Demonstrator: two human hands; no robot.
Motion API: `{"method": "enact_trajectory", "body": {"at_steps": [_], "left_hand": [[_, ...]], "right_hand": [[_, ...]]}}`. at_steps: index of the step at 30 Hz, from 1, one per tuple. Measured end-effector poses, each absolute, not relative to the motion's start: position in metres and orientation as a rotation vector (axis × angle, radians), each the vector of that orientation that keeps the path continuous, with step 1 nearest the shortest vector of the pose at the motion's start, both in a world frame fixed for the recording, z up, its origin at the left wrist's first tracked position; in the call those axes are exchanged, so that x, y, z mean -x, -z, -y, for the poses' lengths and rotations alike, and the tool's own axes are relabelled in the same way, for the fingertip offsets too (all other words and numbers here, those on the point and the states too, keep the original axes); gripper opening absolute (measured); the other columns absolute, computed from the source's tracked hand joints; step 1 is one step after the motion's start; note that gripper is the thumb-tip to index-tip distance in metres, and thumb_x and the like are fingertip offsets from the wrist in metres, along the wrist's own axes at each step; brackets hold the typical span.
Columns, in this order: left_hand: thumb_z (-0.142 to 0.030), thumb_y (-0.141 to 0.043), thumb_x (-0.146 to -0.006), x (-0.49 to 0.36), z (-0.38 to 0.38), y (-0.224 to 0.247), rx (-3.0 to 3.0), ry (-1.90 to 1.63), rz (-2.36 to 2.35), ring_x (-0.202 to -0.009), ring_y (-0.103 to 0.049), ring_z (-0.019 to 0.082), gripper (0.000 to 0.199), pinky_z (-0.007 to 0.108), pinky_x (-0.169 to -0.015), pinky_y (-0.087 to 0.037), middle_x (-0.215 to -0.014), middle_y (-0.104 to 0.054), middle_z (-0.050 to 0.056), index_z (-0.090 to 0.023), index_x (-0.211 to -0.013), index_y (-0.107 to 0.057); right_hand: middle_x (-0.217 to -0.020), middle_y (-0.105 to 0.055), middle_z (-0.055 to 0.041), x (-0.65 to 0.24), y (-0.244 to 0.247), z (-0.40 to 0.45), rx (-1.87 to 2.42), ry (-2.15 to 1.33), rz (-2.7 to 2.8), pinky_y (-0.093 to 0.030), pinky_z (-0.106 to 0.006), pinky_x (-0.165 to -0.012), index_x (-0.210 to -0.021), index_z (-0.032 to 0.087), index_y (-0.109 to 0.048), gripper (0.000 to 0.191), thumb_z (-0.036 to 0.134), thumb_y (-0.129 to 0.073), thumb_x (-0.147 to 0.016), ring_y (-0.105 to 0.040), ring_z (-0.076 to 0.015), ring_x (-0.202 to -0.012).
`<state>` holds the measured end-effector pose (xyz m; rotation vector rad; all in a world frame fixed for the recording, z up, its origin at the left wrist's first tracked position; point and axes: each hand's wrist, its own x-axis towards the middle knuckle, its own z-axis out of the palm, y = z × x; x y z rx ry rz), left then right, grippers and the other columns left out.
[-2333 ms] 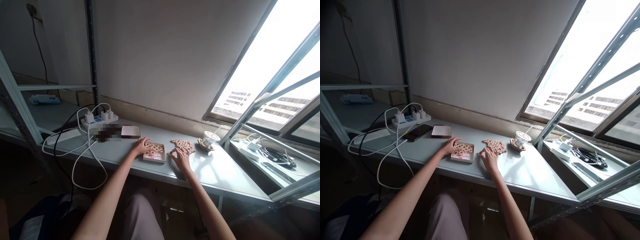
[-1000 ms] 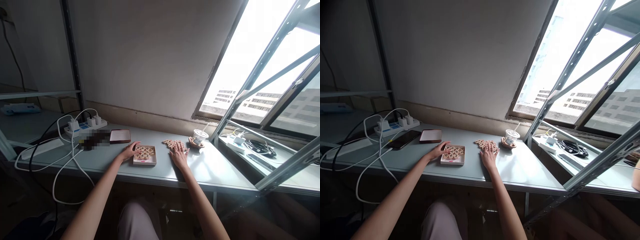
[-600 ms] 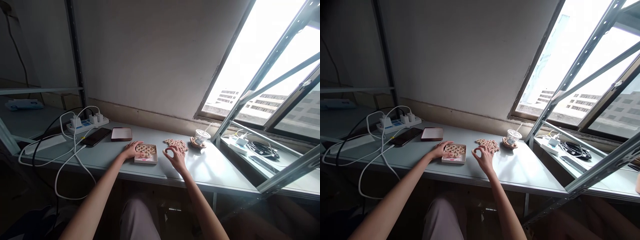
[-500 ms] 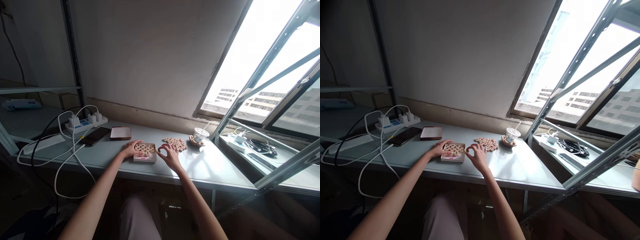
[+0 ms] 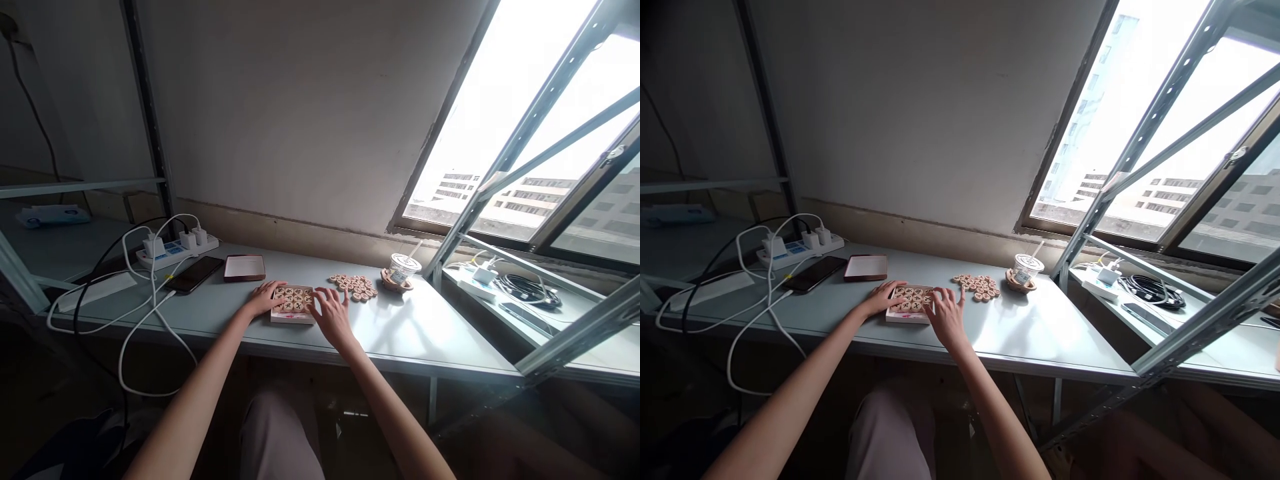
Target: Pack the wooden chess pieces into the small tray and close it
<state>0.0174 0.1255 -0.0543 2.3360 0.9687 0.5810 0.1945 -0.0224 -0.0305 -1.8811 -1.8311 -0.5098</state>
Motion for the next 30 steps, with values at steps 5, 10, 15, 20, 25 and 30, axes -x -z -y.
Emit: {"method": "enact_trajectory", "body": {"at_steps": [5,10,15,20,25,30], "left_hand": [[-0.047,-0.045,-0.081,-0.019,-0.126,0.057,-2.354,-0.601,-0.98,-0.122,-0.042,0.024,0.045,0.037,-0.102,-0.032,-0.13,-0.051,0.002,-0.03,-0.123,-0.049],[-0.047,-0.041,-0.083,-0.02,-0.128,0.058,-2.346,-0.615,-0.999,-0.122,-0.042,0.023,0.042,0.037,-0.102,-0.033,-0.129,-0.052,0.002,-0.03,-0.12,-0.05],[-0.043,-0.039,-0.084,-0.022,-0.134,0.064,-2.291,-0.719,-0.989,-0.119,-0.044,0.023,0.04,0.036,-0.1,-0.035,-0.127,-0.053,0.005,-0.024,-0.117,-0.051],[-0.043,-0.04,-0.083,-0.025,-0.14,0.071,-2.294,-0.792,-0.965,-0.116,-0.046,0.023,0.038,0.036,-0.098,-0.037,-0.121,-0.056,0.005,-0.023,-0.112,-0.053],[-0.043,-0.039,-0.082,-0.025,-0.14,0.07,-2.296,-0.784,-0.971,-0.115,-0.047,0.023,0.037,0.035,-0.096,-0.037,-0.118,-0.058,0.006,-0.023,-0.11,-0.055],[-0.041,-0.039,-0.083,-0.023,-0.136,0.065,-2.291,-0.757,-0.96,-0.115,-0.046,0.023,0.037,0.035,-0.098,-0.037,-0.119,-0.057,0.006,-0.022,-0.11,-0.054]], "right_hand": [[-0.118,-0.057,-0.0004,-0.191,0.034,0.034,1.798,0.563,1.994,-0.002,-0.051,-0.11,-0.101,0.031,-0.063,0.026,0.037,-0.039,-0.093,-0.042,-0.021,-0.118],[-0.123,-0.054,-0.0008,-0.202,0.04,0.037,1.812,0.528,1.961,-0.005,-0.047,-0.109,-0.111,0.033,-0.058,0.031,0.041,-0.034,-0.094,-0.041,-0.0196,-0.119],[-0.127,-0.051,-0.0056,-0.237,0.04,0.01,1.996,0.473,1.692,-0.019,-0.047,-0.104,-0.12,0.028,-0.052,0.035,0.037,-0.03,-0.094,-0.041,-0.0223,-0.119],[-0.131,-0.048,-0.0018,-0.235,0.023,-0.007,1.896,0.471,1.79,-0.026,-0.044,-0.102,-0.12,0.032,-0.055,0.035,0.037,-0.031,-0.094,-0.038,-0.0215,-0.122],[-0.135,-0.045,0.0035,-0.214,0.016,0.008,1.699,0.476,2.109,-0.017,-0.047,-0.108,-0.099,0.035,-0.068,0.029,0.041,-0.04,-0.091,-0.034,-0.0216,-0.127],[-0.132,-0.048,0.0028,-0.223,0.026,0.011,1.747,0.458,2.101,-0.012,-0.047,-0.11,-0.101,0.035,-0.066,0.03,0.041,-0.038,-0.092,-0.035,-0.019,-0.126]]}}
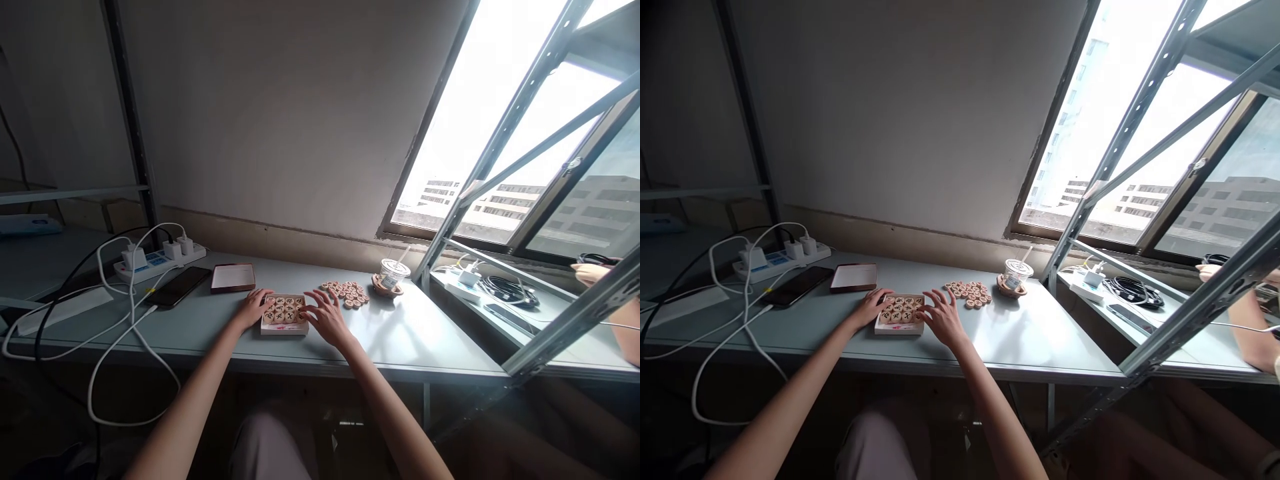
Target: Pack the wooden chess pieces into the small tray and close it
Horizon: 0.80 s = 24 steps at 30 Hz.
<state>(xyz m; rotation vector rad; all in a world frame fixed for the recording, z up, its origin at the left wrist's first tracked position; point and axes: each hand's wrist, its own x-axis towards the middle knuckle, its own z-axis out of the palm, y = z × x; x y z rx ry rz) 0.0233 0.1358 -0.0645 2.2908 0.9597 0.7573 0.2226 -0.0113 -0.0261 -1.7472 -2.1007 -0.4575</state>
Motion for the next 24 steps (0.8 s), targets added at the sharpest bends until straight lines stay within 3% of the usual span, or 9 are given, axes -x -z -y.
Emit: {"method": "enact_trajectory", "body": {"at_steps": [5,9,14,18,24], "left_hand": [[-0.04,-0.04,-0.082,-0.024,-0.135,0.063,-2.295,-0.77,-0.975,-0.115,-0.046,0.023,0.036,0.035,-0.098,-0.036,-0.117,-0.058,0.007,-0.021,-0.108,-0.055],[-0.041,-0.039,-0.082,-0.024,-0.135,0.063,-2.298,-0.765,-0.973,-0.115,-0.047,0.022,0.036,0.035,-0.098,-0.037,-0.118,-0.058,0.006,-0.022,-0.108,-0.055],[-0.042,-0.04,-0.082,-0.025,-0.139,0.067,-2.291,-0.799,-0.972,-0.114,-0.047,0.023,0.035,0.036,-0.097,-0.037,-0.117,-0.058,0.005,-0.023,-0.107,-0.056],[-0.041,-0.04,-0.082,-0.025,-0.141,0.07,-2.295,-0.823,-0.961,-0.113,-0.049,0.022,0.034,0.035,-0.097,-0.037,-0.115,-0.059,0.005,-0.023,-0.105,-0.057],[-0.043,-0.039,-0.082,-0.025,-0.142,0.071,-2.292,-0.812,-0.958,-0.113,-0.048,0.023,0.037,0.035,-0.097,-0.038,-0.116,-0.059,0.007,-0.021,-0.106,-0.056]], "right_hand": [[-0.135,-0.045,-0.0015,-0.225,0.029,-0.001,1.798,0.453,2.063,-0.012,-0.049,-0.109,-0.116,0.032,-0.057,0.035,0.044,-0.035,-0.093,-0.034,-0.0199,-0.127],[-0.134,-0.047,-0.0013,-0.226,0.031,-0.01,1.812,0.418,2.092,-0.009,-0.052,-0.109,-0.113,0.033,-0.059,0.035,0.046,-0.033,-0.093,-0.033,-0.0209,-0.128],[-0.133,-0.047,-0.0027,-0.242,0.038,-0.016,1.866,0.505,1.918,-0.014,-0.049,-0.109,-0.12,0.032,-0.053,0.034,0.039,-0.032,-0.094,-0.036,-0.0194,-0.126],[-0.14,-0.039,-0.0096,-0.267,0.051,-0.034,2.083,0.493,1.736,-0.011,-0.056,-0.107,-0.131,0.024,-0.043,0.04,0.035,-0.036,-0.093,-0.028,-0.024,-0.132],[-0.141,-0.036,-0.016,-0.281,0.064,-0.052,2.182,0.446,1.716,-0.004,-0.061,-0.105,-0.119,0.014,-0.051,0.037,0.034,-0.039,-0.09,-0.021,-0.0284,-0.135]]}}
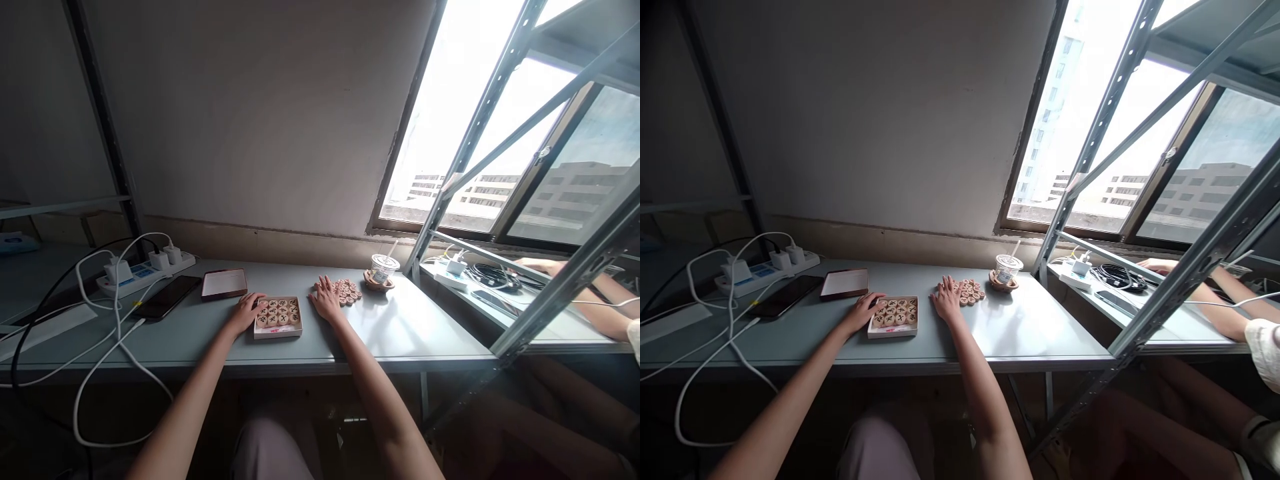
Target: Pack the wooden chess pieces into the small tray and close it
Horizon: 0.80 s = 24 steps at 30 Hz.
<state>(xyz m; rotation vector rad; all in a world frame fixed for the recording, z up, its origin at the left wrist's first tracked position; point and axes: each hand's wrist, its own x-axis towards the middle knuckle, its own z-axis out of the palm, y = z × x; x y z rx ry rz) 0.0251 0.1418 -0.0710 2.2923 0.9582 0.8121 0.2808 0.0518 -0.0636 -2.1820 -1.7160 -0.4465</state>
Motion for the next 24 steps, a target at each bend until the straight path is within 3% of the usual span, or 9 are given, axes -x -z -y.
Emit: {"method": "enact_trajectory", "body": {"at_steps": [4,7,11,14,19,24], "left_hand": [[-0.043,-0.038,-0.082,-0.025,-0.142,0.071,-2.283,-0.809,-0.952,-0.113,-0.048,0.023,0.036,0.036,-0.096,-0.039,-0.116,-0.058,0.006,-0.022,-0.106,-0.056],[-0.043,-0.038,-0.082,-0.025,-0.142,0.071,-2.286,-0.81,-0.955,-0.113,-0.049,0.023,0.035,0.035,-0.096,-0.039,-0.115,-0.059,0.006,-0.023,-0.105,-0.056],[-0.042,-0.039,-0.081,-0.025,-0.141,0.07,-2.3,-0.819,-0.972,-0.113,-0.049,0.023,0.036,0.034,-0.098,-0.037,-0.114,-0.059,0.006,-0.022,-0.104,-0.057],[-0.04,-0.04,-0.082,-0.024,-0.14,0.069,-2.309,-0.804,-0.971,-0.114,-0.048,0.022,0.035,0.033,-0.098,-0.037,-0.115,-0.059,0.005,-0.022,-0.106,-0.057],[-0.036,-0.04,-0.082,-0.024,-0.137,0.067,-2.279,-0.813,-0.972,-0.111,-0.05,0.021,0.032,0.032,-0.097,-0.038,-0.114,-0.058,0.007,-0.02,-0.105,-0.057],[-0.034,-0.04,-0.084,-0.024,-0.137,0.068,-2.276,-0.818,-0.969,-0.111,-0.049,0.021,0.031,0.033,-0.097,-0.038,-0.113,-0.058,0.007,-0.019,-0.105,-0.057]], "right_hand": [[-0.115,-0.06,-0.011,-0.269,0.055,-0.032,2.107,0.495,1.81,-0.008,-0.058,-0.106,-0.101,0.019,-0.057,0.024,0.022,-0.036,-0.09,-0.044,-0.025,-0.119],[-0.094,-0.066,-0.0054,-0.259,0.048,-0.009,2.032,0.492,1.833,-0.017,-0.051,-0.105,-0.092,0.023,-0.059,0.018,0.022,-0.041,-0.089,-0.054,-0.0226,-0.104],[-0.098,-0.066,-0.0028,-0.238,0.04,0.007,1.911,0.202,1.697,-0.04,-0.035,-0.084,-0.101,0.024,-0.056,0.02,0.034,-0.046,-0.088,-0.059,-0.0181,-0.089],[-0.103,-0.065,-0.0025,-0.208,0.033,0.003,1.756,0.043,1.748,-0.039,-0.028,-0.075,-0.105,0.024,-0.055,0.024,0.039,-0.046,-0.088,-0.058,-0.016,-0.088],[-0.1,-0.065,-0.0012,-0.162,0.029,-0.007,1.661,0.078,2.049,-0.032,-0.032,-0.083,-0.102,0.028,-0.059,0.02,0.038,-0.05,-0.087,-0.053,-0.0189,-0.098],[-0.109,-0.061,-0.0023,-0.163,0.032,0.001,1.721,0.138,2.028,-0.03,-0.032,-0.084,-0.105,0.028,-0.058,0.024,0.041,-0.042,-0.091,-0.049,-0.0192,-0.102]]}}
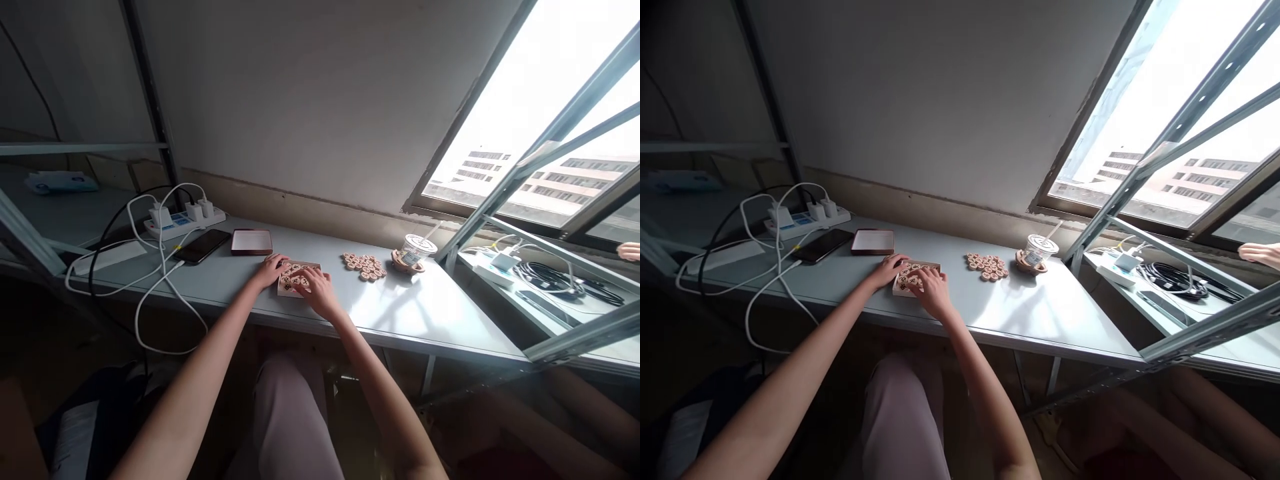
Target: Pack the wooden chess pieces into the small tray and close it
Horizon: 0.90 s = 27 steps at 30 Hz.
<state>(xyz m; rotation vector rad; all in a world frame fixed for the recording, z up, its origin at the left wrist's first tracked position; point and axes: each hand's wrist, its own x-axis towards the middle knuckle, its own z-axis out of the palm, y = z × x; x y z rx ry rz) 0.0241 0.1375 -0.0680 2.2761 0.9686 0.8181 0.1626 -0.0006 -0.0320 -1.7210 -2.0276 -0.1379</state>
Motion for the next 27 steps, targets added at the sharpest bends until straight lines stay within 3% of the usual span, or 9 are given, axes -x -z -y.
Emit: {"method": "enact_trajectory", "body": {"at_steps": [5,16,27], "left_hand": [[-0.033,-0.039,-0.084,-0.024,-0.139,0.07,-2.263,-0.828,-0.971,-0.113,-0.047,0.022,0.03,0.033,-0.097,-0.037,-0.115,-0.058,0.007,-0.019,-0.105,-0.057],[-0.031,-0.041,-0.084,-0.023,-0.139,0.073,-2.26,-0.884,-0.956,-0.109,-0.05,0.022,0.027,0.034,-0.095,-0.039,-0.111,-0.06,0.006,-0.02,-0.102,-0.058],[-0.033,-0.042,-0.082,-0.023,-0.142,0.074,-2.272,-0.883,-0.955,-0.107,-0.051,0.021,0.028,0.033,-0.093,-0.041,-0.11,-0.06,0.006,-0.021,-0.101,-0.058]], "right_hand": [[-0.107,-0.059,-0.0023,-0.163,0.036,0.006,1.797,0.209,1.987,-0.029,-0.033,-0.085,-0.096,0.027,-0.061,0.025,0.038,-0.039,-0.092,-0.046,-0.0188,-0.101],[-0.111,-0.057,-0.006,-0.153,0.04,0.007,1.738,0.441,2.037,-0.025,-0.038,-0.089,-0.108,0.026,-0.059,0.026,0.035,-0.039,-0.093,-0.044,-0.0206,-0.102],[-0.11,-0.056,-0.0055,-0.157,0.042,0.012,1.747,0.447,1.993,-0.025,-0.037,-0.09,-0.094,0.024,-0.061,0.032,0.033,-0.03,-0.095,-0.044,-0.0194,-0.101]]}}
